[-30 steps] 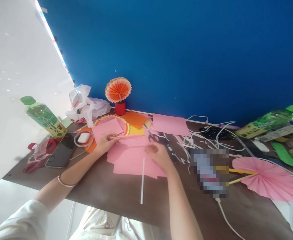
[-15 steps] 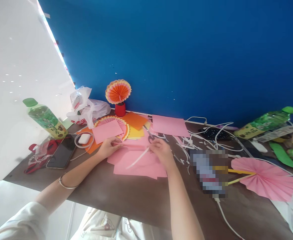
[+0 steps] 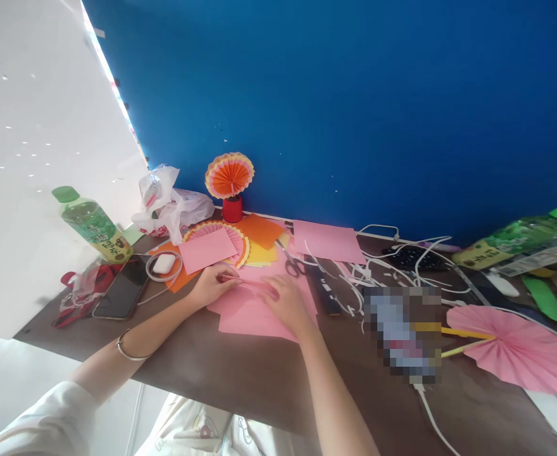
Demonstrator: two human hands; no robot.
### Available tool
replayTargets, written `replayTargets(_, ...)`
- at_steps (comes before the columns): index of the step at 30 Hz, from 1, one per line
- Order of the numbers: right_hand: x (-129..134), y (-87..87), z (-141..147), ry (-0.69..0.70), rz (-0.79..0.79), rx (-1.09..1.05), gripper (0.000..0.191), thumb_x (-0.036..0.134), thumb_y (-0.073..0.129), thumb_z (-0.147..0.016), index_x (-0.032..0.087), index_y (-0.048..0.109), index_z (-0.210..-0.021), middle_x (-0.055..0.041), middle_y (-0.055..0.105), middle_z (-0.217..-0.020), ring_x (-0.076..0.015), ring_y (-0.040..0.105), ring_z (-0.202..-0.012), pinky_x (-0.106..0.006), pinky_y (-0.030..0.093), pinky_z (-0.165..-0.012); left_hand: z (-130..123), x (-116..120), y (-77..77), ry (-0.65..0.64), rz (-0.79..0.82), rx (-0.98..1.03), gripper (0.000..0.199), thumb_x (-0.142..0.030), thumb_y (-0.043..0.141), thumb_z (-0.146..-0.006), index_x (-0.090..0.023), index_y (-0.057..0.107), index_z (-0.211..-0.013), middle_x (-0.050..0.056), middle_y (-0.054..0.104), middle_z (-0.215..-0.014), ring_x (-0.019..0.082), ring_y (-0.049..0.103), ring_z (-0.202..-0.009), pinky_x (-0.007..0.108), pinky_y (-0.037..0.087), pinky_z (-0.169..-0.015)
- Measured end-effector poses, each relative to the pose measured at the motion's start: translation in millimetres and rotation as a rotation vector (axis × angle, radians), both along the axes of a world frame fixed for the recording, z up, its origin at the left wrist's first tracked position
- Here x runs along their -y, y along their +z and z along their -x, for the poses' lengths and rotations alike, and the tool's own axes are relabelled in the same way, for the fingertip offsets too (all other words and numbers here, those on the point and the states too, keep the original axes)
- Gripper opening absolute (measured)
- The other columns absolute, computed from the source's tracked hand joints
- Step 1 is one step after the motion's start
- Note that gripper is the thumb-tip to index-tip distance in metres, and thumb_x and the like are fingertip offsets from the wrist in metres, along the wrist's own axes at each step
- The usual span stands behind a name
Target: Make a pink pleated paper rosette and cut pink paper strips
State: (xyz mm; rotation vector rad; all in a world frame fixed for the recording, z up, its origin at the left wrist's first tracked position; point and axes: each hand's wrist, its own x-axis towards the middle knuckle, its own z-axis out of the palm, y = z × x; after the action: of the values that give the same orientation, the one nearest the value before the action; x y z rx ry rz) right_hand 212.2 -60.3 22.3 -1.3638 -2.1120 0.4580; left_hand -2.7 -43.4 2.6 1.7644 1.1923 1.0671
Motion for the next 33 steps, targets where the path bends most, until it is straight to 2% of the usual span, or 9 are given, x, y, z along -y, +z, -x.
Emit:
replayTargets(3, 4, 1.7, 6, 0.07, 0.152, -0.057, 0.023, 0.033, 0.045, -0.084, 0.026, 0.065, -0.092, -0.0039, 0.066, -0.092, -0.0208, 0.059, -0.087, -0.036, 0.046, -0.081, 2, 3, 12.0, 0.012, -0.021, -0.089, 0.02, -0.034, 0.057, -0.076, -0.016, 0.065, -0.081, 0.005, 0.066, -0.083, 0.016, 0.061, -0.075, 0.025, 0.049, -0.069)
replayTargets(7, 0, -1.6, -1, 0.053, 0.143, -0.048, 0.023, 0.033, 0.045, -0.083, 0.021, 0.065, -0.082, -0.0054, 0.063, -0.085, -0.0197, 0.058, -0.081, -0.033, 0.046, -0.074, 32, 9, 47.7, 0.052, -0.133, -0.463, 0.03, -0.035, 0.049, -0.081, -0.022, 0.059, -0.107, 0.007, 0.061, -0.108, 0.021, 0.059, -0.092, 0.03, 0.045, -0.079)
replayTargets(10, -3, -4.9, -6, 0.059, 0.106, 0.005, 0.022, 0.032, 0.045, -0.083, 0.021, 0.064, -0.082, -0.0055, 0.06, -0.084, -0.0198, 0.056, -0.081, -0.034, 0.045, -0.075, 66, 15, 67.6, 0.321, -0.057, -0.812, 0.027, -0.035, 0.047, -0.081, -0.019, 0.062, -0.098, 0.011, 0.064, -0.094, 0.025, 0.06, -0.088, 0.034, 0.044, -0.077)
replayTargets(12, -2, -6.1, -6, 0.054, 0.097, -0.001, 0.021, 0.03, 0.045, -0.083, 0.022, 0.062, -0.092, -0.006, 0.061, -0.092, -0.0208, 0.056, -0.088, -0.036, 0.044, -0.08, 84, 18, 69.7, 0.447, 0.018, -0.962, 0.028, -0.036, 0.042, -0.083, -0.019, 0.062, -0.092, 0.012, 0.063, -0.094, 0.026, 0.058, -0.088, 0.033, 0.044, -0.074)
replayTargets(15, -1, -7.2, -5, 0.046, 0.096, -0.024, 0.021, 0.028, 0.045, -0.083, 0.022, 0.057, -0.098, -0.0058, 0.06, -0.1, -0.0209, 0.054, -0.095, -0.037, 0.042, -0.085, 94, 21, 61.0, 0.445, 0.127, -1.079, 0.029, -0.041, 0.043, -0.08, -0.019, 0.061, -0.077, 0.01, 0.063, -0.093, 0.025, 0.057, -0.09, 0.032, 0.045, -0.07)
replayTargets(21, -2, -10.7, -8, 0.055, 0.038, 0.052, 0.016, 0.03, 0.047, -0.082, 0.022, 0.06, -0.088, -0.0058, 0.058, -0.093, -0.0214, 0.053, -0.092, -0.037, 0.043, -0.084, 99, 19, 53.0, 0.432, 0.217, -1.043, 0.025, -0.036, 0.044, -0.078, -0.021, 0.062, -0.069, 0.008, 0.064, -0.092, 0.027, 0.06, -0.087, 0.034, 0.045, -0.066)
replayTargets(28, -1, -9.3, -5, -0.02, -0.175, 0.087, 0.026, 0.029, 0.052, -0.078, 0.021, 0.056, -0.102, -0.0077, 0.056, -0.103, -0.0271, 0.046, -0.107, -0.046, 0.034, -0.095, 120, 20, 84.3, 0.516, 0.191, -0.509, 0.031, -0.044, 0.053, -0.069, -0.017, 0.066, -0.077, 0.004, 0.067, -0.072, 0.019, 0.061, -0.066, 0.025, 0.045, -0.059)
replayTargets(30, 0, -9.6, -2, -0.01, -0.198, 0.053, 0.024, 0.026, 0.048, -0.08, 0.022, 0.055, -0.103, -0.0072, 0.057, -0.101, -0.0254, 0.048, -0.104, -0.045, 0.035, -0.094, 125, 22, 87.5, 0.542, 0.17, -0.485, 0.033, -0.046, 0.053, -0.069, -0.017, 0.066, -0.078, 0.003, 0.067, -0.07, 0.019, 0.061, -0.066, 0.025, 0.045, -0.06)
replayTargets(33, 2, -11.8, 0, 0.014, -0.182, 0.023, 0.022, 0.024, 0.045, -0.082, 0.022, 0.056, -0.101, -0.0066, 0.057, -0.099, -0.0233, 0.05, -0.099, -0.042, 0.039, -0.091, 133, 23, 77.6, 0.58, 0.132, -0.624, 0.03, -0.044, 0.052, -0.071, -0.018, 0.065, -0.082, 0.004, 0.067, -0.076, 0.021, 0.061, -0.071, 0.027, 0.045, -0.061)
